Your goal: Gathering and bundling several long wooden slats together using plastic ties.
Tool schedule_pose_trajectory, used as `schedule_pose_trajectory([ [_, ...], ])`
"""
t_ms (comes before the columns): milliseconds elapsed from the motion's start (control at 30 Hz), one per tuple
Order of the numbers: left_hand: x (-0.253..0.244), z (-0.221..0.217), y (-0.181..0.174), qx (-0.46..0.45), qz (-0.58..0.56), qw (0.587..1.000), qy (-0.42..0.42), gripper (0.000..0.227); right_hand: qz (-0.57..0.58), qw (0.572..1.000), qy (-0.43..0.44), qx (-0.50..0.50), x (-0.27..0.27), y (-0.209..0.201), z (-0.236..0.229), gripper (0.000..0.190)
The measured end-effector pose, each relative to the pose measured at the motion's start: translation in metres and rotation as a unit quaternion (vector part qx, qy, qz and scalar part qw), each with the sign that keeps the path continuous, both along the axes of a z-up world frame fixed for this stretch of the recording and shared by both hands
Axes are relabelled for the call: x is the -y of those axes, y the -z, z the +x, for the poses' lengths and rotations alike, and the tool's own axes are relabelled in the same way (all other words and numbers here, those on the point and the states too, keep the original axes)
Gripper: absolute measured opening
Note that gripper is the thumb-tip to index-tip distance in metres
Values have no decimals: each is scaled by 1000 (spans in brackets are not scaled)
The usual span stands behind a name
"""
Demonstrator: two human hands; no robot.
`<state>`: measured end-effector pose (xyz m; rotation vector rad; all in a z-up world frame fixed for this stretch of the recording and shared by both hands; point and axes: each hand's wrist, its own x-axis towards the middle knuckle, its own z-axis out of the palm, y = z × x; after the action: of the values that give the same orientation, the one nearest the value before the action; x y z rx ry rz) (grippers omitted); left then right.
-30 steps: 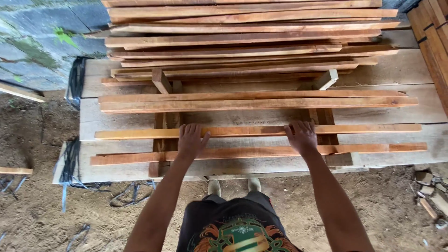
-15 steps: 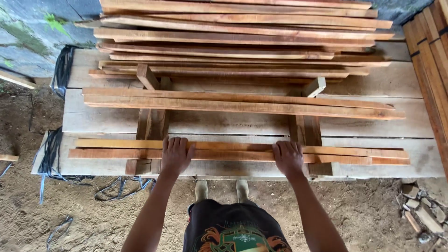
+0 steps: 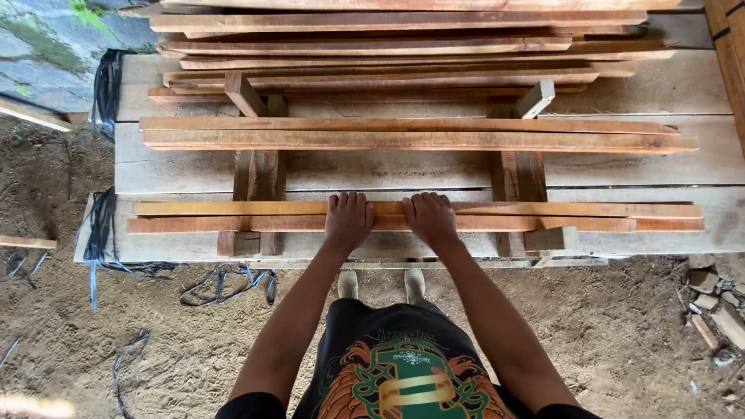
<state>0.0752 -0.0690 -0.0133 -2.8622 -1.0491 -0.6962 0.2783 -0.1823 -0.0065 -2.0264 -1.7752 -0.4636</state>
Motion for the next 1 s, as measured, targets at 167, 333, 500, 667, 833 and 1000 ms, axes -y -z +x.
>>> schedule_pose_trajectory([
  [167,-39,-77,6,53,32,998,5,31,20,995,21,98,44,5,76,29],
  [333,-55,-112,-24,32,67,997,-22,29,57,995,29,70,57,-9,93,39],
  [500,-72,-99,5,-74,-100,980,-157,48,-232,933,232,-147,39,-17,103,62],
  [667,-114,-61,-37,-77,-144,975,-153,37,-69,721,306,-618,-14,-43,138,49],
  [833,-168,-16,-36,14,24,997,-69,22,227,239,280,-902,-62,-43,157,61],
  [1000,-185,1,-38,-65,-190,974,-108,36,301,286,246,-876,-95,-22,162,89],
])
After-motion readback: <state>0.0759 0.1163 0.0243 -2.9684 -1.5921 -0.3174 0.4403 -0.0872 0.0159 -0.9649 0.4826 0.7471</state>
